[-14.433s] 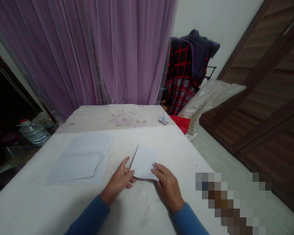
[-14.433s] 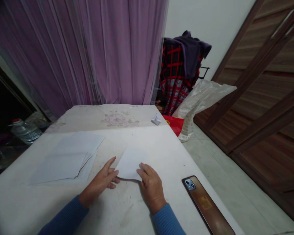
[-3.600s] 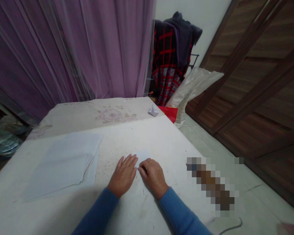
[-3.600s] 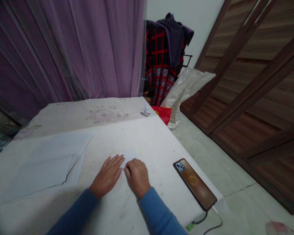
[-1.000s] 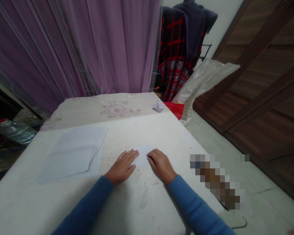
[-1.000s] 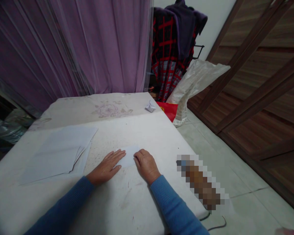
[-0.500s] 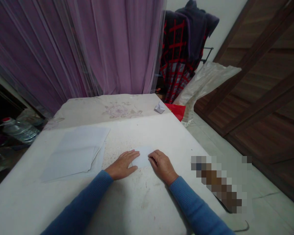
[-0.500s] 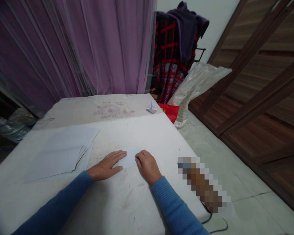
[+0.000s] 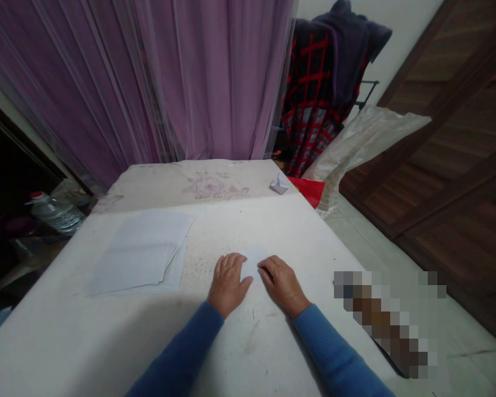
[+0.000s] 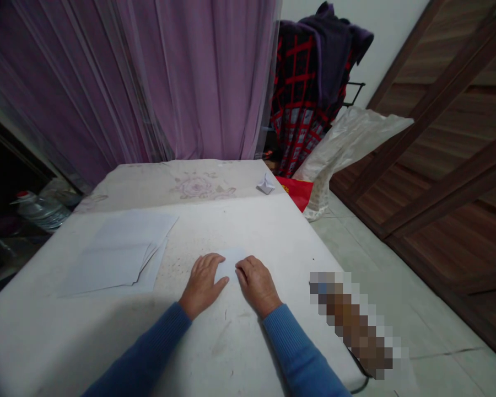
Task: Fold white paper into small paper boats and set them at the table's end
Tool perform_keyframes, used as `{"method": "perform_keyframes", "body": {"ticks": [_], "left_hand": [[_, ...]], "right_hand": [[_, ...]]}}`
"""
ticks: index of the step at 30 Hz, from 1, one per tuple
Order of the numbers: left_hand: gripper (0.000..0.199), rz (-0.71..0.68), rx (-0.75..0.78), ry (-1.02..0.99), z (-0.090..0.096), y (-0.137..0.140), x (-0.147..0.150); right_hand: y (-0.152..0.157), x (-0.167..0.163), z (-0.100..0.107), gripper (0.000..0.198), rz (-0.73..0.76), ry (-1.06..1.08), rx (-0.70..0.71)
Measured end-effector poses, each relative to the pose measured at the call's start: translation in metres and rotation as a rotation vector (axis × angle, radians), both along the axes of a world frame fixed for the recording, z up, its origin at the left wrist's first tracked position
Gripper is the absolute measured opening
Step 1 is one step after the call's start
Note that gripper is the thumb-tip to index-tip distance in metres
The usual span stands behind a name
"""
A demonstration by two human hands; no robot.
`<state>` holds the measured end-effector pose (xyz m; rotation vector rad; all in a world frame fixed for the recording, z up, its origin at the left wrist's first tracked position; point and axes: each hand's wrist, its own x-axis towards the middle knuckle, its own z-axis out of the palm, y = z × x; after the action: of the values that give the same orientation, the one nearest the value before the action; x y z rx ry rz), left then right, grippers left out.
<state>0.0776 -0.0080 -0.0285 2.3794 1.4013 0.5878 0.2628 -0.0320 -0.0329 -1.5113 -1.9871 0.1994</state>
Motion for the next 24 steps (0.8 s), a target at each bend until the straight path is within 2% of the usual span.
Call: {"method": "perform_keyframes", "body": {"ticks": [5, 7, 10, 13, 15, 24], "left_hand": [[0.046, -0.267, -0.147, 0.023, 0.002, 0.016, -0.031], [0.049, -0.33, -0.19, 0.033, 0.003, 0.021, -0.039], [0.052, -0.348, -0.193, 0.034, 0.003, 0.025, -0.043], [0.052, -0.34, -0.185, 0.039, 0.001, 0.026, -0.042], [0.053, -0.34, -0.191, 0.043, 0.0, 0.027, -0.042], [0.058, -0.375, -0.222, 0.044, 0.0, 0.032, -0.046]], "right_hand": [[0.0, 0.0, -0.001, 0.014, -0.002, 0.014, -0.002], [-0.003, -0.006, 0.0, 0.014, -0.038, 0.011, -0.018], [-0.011, -0.021, 0.003, 0.005, -0.126, -0.031, -0.029], [-0.018, -0.036, 0.007, 0.022, -0.218, -0.098, -0.021], [-0.02, -0.04, 0.008, 0.025, -0.236, -0.109, -0.026], [-0.022, -0.014, 0.009, 0.009, -0.295, -0.06, -0.077]]}}
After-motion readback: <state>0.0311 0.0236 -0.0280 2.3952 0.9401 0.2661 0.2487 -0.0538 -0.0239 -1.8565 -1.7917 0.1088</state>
